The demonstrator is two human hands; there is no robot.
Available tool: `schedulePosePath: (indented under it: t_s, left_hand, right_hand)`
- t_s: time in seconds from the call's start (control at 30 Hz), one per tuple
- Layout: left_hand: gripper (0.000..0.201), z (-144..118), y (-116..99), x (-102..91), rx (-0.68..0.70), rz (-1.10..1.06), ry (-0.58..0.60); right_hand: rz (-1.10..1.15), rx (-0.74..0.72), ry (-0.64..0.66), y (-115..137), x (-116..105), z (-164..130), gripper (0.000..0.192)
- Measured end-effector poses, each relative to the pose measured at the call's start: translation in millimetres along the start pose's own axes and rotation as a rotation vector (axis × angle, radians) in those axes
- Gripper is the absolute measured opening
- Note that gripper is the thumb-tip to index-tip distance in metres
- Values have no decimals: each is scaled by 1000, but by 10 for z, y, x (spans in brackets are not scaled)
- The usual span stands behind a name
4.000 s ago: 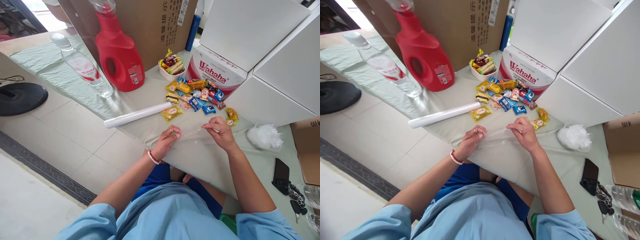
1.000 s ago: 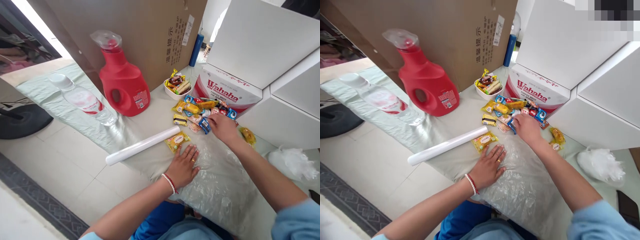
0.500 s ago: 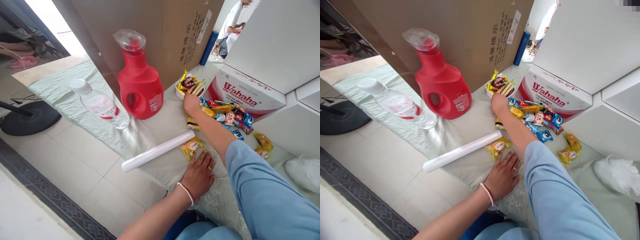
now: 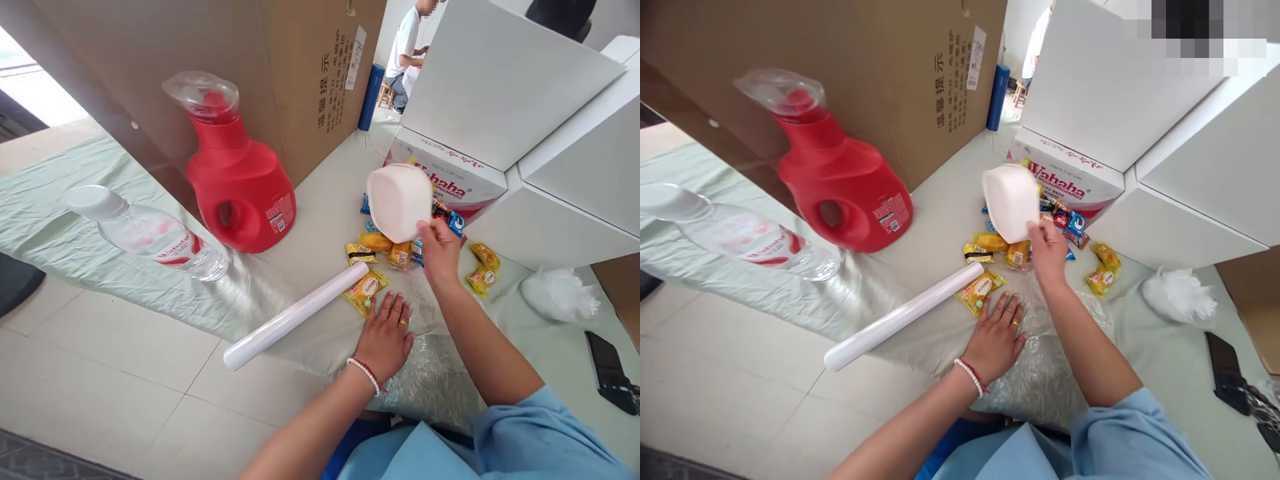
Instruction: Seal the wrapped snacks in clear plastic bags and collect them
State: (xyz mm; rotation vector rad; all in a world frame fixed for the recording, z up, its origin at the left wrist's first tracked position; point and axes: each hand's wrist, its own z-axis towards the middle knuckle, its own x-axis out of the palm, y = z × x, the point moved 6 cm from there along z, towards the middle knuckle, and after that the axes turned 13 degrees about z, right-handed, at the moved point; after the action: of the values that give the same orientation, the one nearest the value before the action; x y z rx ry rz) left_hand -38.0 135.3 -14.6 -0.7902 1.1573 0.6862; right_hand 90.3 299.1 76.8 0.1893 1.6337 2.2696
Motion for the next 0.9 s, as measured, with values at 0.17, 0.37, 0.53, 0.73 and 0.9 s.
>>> schedulePosePath:
  t_s: [0.17,0.37,0.53,0.73,0.9]
  left_hand:
    - [60,-7,4,-17,12,9,8]
    - [60,-4,1,-14,19,38,22]
    - [59,10,-2,-8,14,89,53]
    - [55,24,11,-36,1,67,27]
    - [56,53,-4,-8,31,93,15]
  right_hand:
    - [633,662,-149,-490,-591,133,48]
    - [809,608,-178,-194,-862,262,44]
    - [928,505,-181,79,-1181,333,41]
    - [586,287,-268,318,-2217,-174,47]
    - [164,126,-406,598,-3433,-919,51]
